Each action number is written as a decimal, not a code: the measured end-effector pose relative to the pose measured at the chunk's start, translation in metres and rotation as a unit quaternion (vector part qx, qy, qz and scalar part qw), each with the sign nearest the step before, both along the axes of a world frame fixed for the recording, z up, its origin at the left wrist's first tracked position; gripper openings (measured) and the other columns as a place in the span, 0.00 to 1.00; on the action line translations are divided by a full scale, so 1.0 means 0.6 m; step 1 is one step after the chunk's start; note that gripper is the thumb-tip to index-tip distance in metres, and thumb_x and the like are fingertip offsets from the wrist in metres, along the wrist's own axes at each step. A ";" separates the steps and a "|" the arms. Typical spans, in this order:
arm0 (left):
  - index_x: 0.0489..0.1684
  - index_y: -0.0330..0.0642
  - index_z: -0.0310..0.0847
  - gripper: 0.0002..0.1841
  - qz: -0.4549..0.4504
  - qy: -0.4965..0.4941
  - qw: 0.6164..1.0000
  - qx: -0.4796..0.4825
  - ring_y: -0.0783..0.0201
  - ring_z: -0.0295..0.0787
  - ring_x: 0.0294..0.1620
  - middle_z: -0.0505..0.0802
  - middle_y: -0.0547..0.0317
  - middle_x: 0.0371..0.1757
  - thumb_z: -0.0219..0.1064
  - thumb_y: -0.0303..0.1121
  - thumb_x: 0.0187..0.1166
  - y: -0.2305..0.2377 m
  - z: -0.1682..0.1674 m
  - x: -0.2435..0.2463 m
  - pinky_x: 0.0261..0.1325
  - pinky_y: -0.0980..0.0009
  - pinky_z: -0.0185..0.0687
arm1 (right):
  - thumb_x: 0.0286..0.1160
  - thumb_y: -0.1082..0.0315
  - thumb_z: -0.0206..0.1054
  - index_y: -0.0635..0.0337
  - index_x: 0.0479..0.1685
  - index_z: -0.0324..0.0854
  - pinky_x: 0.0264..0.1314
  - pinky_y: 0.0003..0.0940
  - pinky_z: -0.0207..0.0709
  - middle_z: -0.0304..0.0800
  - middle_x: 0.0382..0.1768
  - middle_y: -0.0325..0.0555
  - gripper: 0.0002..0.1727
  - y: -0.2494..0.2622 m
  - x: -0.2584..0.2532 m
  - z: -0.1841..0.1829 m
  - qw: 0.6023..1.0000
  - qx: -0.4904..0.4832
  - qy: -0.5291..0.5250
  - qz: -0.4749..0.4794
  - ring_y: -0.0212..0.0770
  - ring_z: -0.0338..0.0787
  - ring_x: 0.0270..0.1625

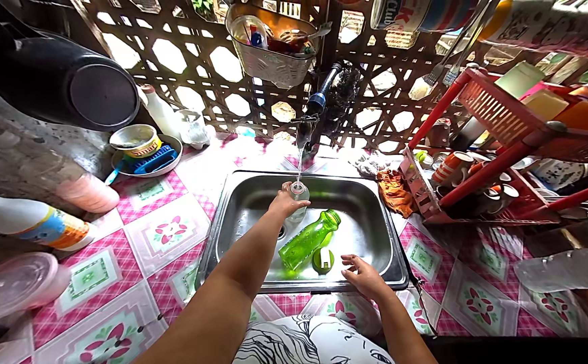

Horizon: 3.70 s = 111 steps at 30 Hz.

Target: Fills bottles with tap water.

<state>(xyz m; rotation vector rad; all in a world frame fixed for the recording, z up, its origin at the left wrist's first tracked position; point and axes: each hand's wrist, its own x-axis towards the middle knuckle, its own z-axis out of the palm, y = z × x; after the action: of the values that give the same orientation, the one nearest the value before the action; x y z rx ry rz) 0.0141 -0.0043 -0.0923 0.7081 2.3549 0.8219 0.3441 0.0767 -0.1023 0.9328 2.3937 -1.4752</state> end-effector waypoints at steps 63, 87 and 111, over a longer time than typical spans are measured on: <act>0.93 0.51 0.49 0.61 -0.008 0.000 1.000 -0.014 0.40 0.81 0.74 0.79 0.34 0.77 0.83 0.64 0.57 0.002 0.008 0.000 0.74 0.41 0.76 | 0.83 0.62 0.66 0.60 0.83 0.70 0.71 0.44 0.80 0.81 0.75 0.56 0.30 -0.004 0.000 -0.002 1.000 0.002 -0.008 0.005 0.46 0.89 0.65; 0.93 0.51 0.47 0.62 -0.012 -0.004 1.000 -0.020 0.40 0.81 0.75 0.79 0.35 0.78 0.83 0.65 0.56 -0.001 0.011 0.001 0.75 0.40 0.75 | 0.84 0.60 0.65 0.58 0.83 0.70 0.73 0.45 0.80 0.86 0.68 0.54 0.29 -0.004 0.003 -0.005 0.999 -0.011 -0.029 0.020 0.45 0.89 0.65; 0.92 0.51 0.49 0.61 -0.002 0.002 1.000 -0.020 0.40 0.82 0.73 0.81 0.35 0.75 0.83 0.64 0.56 0.002 0.010 0.002 0.74 0.39 0.76 | 0.83 0.60 0.66 0.58 0.82 0.72 0.79 0.44 0.73 0.76 0.80 0.54 0.29 -0.002 0.001 -0.008 0.999 0.023 -0.016 0.021 0.48 0.82 0.75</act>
<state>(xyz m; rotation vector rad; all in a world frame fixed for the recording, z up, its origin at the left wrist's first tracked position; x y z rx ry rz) 0.0152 -0.0033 -0.0860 0.6978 2.3654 0.7709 0.3447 0.0757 -0.1070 0.9031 2.4173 -1.3860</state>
